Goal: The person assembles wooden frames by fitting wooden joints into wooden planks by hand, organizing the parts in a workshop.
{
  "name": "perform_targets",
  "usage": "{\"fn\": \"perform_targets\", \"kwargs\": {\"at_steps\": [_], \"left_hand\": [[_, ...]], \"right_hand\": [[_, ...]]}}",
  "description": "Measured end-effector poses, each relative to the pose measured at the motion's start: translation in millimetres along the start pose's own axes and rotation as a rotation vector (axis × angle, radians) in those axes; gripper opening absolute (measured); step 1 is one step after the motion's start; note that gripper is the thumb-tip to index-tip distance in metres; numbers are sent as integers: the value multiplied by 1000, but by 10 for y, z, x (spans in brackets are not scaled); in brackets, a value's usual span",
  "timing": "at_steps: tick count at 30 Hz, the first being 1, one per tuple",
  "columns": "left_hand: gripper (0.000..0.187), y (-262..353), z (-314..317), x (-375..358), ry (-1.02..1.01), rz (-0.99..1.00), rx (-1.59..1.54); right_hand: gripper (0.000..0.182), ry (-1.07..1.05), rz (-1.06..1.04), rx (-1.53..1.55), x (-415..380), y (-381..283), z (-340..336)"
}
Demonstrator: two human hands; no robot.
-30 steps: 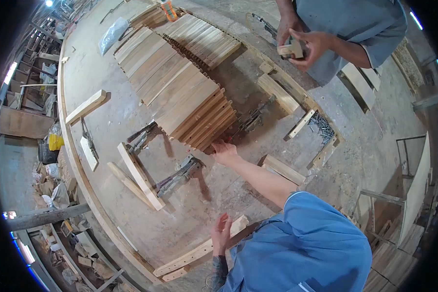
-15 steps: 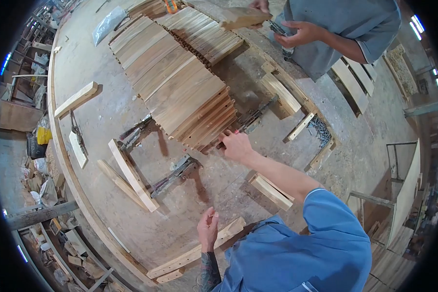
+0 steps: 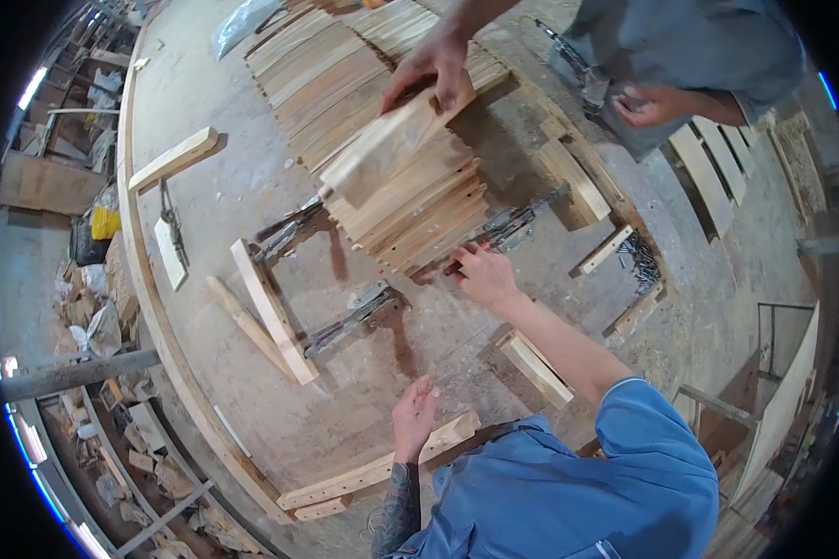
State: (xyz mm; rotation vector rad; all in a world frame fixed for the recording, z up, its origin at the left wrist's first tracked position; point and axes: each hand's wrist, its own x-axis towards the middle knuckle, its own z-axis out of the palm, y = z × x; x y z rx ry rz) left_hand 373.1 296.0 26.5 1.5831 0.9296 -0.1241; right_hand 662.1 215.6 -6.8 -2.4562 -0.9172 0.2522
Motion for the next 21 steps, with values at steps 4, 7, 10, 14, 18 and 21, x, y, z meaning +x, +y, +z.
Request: {"fn": "perform_targets", "kwargs": {"at_steps": [4, 7, 10, 14, 18, 21], "left_hand": [[41, 221, -232, 236, 109, -7, -83], [37, 388, -514, 582, 302, 100, -150], [54, 764, -763, 921, 341, 137, -283], [71, 1178, -893, 1371, 326, 138, -418], [85, 1490, -861, 1819, 282, 139, -670], [83, 1456, -807, 2176, 238, 148, -719]], "right_hand": [[35, -32, 13, 132, -62, 9, -135], [38, -40, 123, 262, -79, -30, -318], [38, -6, 374, 546, -28, 30, -522], [39, 115, 536, 688, 235, 301, -590], [43, 358, 436, 1063, 650, 558, -601], [55, 238, 618, 1072, 959, 710, -607]]}}
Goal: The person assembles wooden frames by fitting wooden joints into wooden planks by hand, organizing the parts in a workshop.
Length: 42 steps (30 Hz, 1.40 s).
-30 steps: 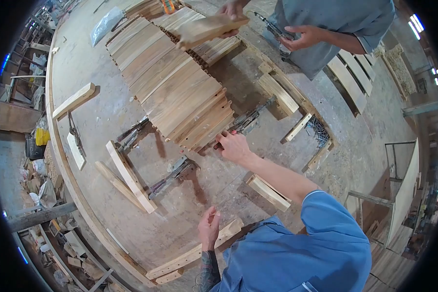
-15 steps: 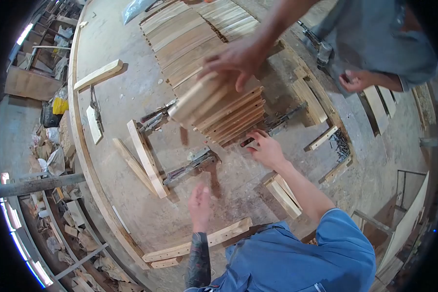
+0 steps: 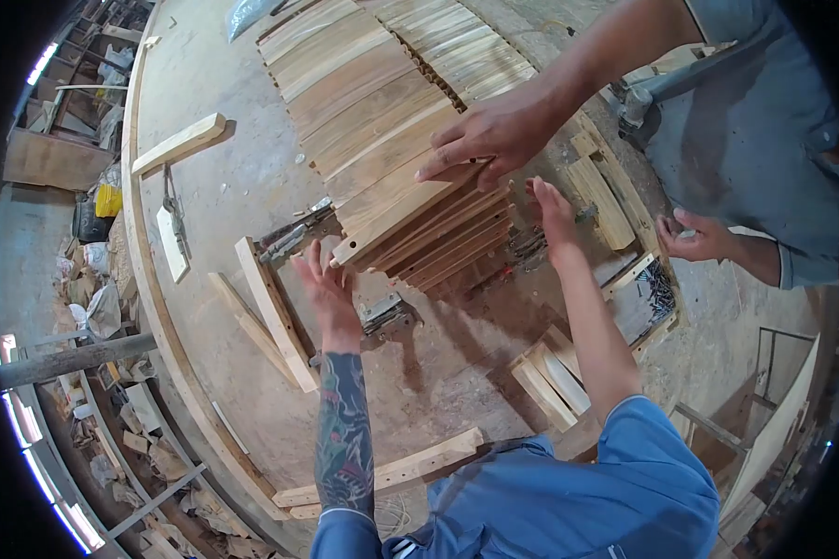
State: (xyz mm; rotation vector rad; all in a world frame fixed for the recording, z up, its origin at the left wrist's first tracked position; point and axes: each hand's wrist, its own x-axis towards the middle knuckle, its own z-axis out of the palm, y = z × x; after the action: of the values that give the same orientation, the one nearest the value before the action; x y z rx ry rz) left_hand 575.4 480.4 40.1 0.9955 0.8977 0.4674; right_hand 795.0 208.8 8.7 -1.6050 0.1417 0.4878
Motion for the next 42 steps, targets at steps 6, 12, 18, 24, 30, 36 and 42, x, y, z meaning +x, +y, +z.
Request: {"fn": "perform_targets", "kwargs": {"at_steps": [6, 12, 18, 24, 30, 36, 42], "left_hand": [[83, -916, -115, 460, 9, -352, -134], [73, -1276, 93, 256, 27, -257, -71], [66, -1422, 11, 304, 19, -295, -125], [60, -1688, -253, 473, -29, -119, 49], [65, -2196, -906, 739, -132, -330, -410], [61, -2490, -910, 722, -234, 98, 323], [47, -1206, -224, 134, -619, 5, 2018]], "right_hand": [[73, -253, 343, -30, 579, 308, 169], [73, -349, 329, 35, 521, 313, 371], [71, -305, 419, -26, 520, 458, 305], [78, -341, 389, 150, 612, 341, 382], [58, -228, 436, 281, 753, 542, 276], [54, -247, 277, 216, 679, 515, 282], [52, -247, 158, 149, 668, 600, 311]]}}
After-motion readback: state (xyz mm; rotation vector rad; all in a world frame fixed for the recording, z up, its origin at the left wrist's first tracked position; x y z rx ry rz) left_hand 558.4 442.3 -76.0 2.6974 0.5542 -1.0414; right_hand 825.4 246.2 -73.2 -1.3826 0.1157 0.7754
